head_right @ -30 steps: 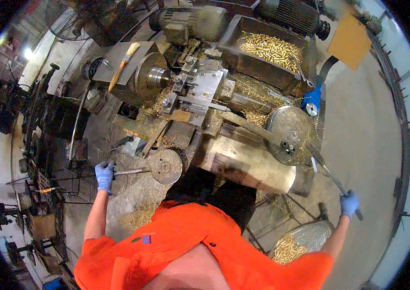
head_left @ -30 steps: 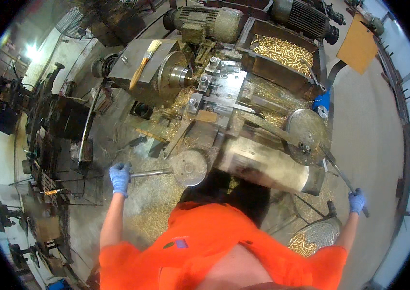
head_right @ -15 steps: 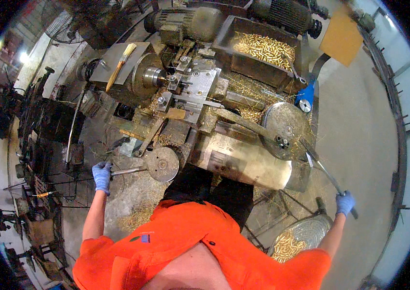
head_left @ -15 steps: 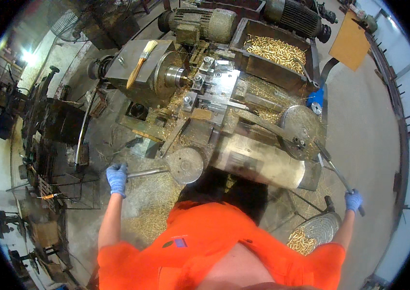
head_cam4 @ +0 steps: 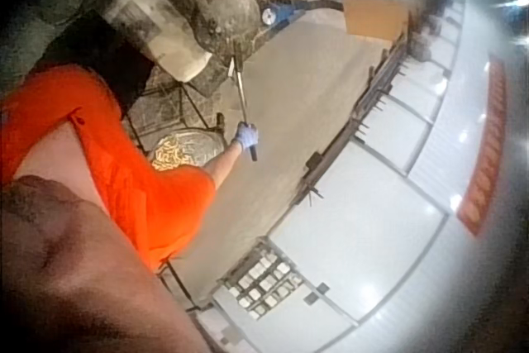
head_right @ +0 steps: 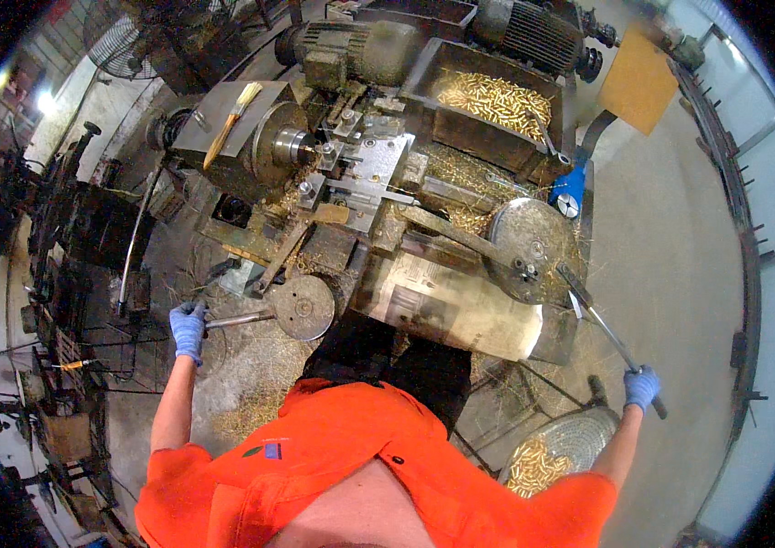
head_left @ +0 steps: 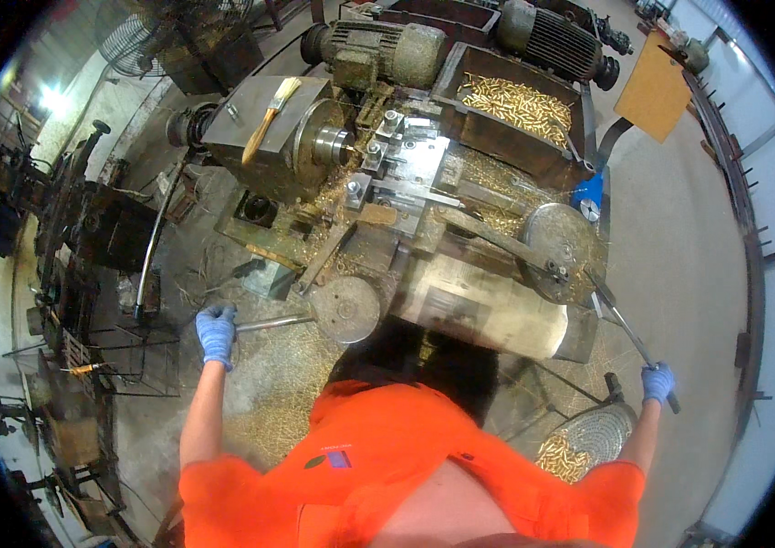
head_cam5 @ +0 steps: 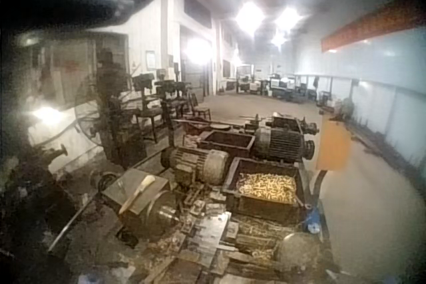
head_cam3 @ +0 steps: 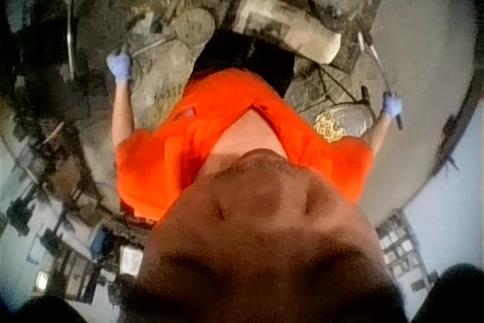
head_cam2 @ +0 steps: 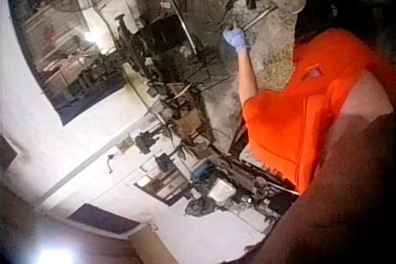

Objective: The person operates a metal lathe to machine small brass components. They repeatedly load a brass rod into the chuck, engage the cutting tool to shape the part, and remove the finished piece, placing it into a collection tray. The process is repeated continuously throughout the clip.

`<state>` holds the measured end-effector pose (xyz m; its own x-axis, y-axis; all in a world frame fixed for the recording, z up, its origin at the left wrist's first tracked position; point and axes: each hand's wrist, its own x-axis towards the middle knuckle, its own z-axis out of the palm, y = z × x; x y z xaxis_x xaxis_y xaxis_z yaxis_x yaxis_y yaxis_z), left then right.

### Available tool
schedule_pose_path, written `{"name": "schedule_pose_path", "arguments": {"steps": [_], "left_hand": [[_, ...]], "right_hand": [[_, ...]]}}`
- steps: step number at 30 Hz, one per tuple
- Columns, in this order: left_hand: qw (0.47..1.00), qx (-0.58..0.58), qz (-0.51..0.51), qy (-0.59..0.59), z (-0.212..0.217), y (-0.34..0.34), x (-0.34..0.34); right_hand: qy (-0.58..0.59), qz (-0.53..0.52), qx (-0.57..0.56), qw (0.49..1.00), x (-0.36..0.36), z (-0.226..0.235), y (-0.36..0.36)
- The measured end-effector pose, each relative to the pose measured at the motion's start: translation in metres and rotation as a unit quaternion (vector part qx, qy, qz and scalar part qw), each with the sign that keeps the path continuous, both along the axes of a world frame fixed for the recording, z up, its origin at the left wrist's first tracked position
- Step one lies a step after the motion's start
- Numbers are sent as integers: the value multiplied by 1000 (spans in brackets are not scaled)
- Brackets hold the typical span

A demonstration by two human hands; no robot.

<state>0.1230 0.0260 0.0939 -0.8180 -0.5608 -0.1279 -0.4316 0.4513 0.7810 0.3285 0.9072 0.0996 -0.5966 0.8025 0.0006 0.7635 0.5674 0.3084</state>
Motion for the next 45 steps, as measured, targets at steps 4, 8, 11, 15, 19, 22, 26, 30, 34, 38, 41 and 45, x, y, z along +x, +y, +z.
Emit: {"name": "schedule_pose_path", "arguments": {"steps": [4,8,11,15,19,22,26,30,34,38,41,45], "left_hand": [[1000,-9,-8,1,2,2,-1],[1000,2,2,6,3,4,-1],[1000,-4,1,14,5,6,-2],[999,-24,-24,8,0,-2,-4],[1000,10,-17,-12,6,2,-8],[998,-6,-51,-35,8,-6,-7],[973,-101,-156,-139,13,-8,-27],[939,-253,-219,-75,27,27,-26],[924,-306,-218,-77,43,63,-27],[933,-282,-216,-57,39,58,-26],[930,-292,-218,-56,39,58,-26],[930,-293,-215,-61,36,55,-27]], "right_hand": [[5,-7,5,1000,4,-5,5],[0,-10,8,1000,2,-3,1],[-12,-20,2,1000,1,2,-5],[14,-1,1,1000,5,0,-4],[29,1,23,999,9,-6,0],[15,26,19,999,9,-11,-3],[4,44,44,998,23,-20,15],[-1,30,20,999,10,-8,0],[-7,22,5,1000,14,-6,-5],[-31,-10,9,999,4,6,-21],[-28,-6,2,1000,8,4,-19],[-9,-12,-4,1000,8,7,-28]]}}
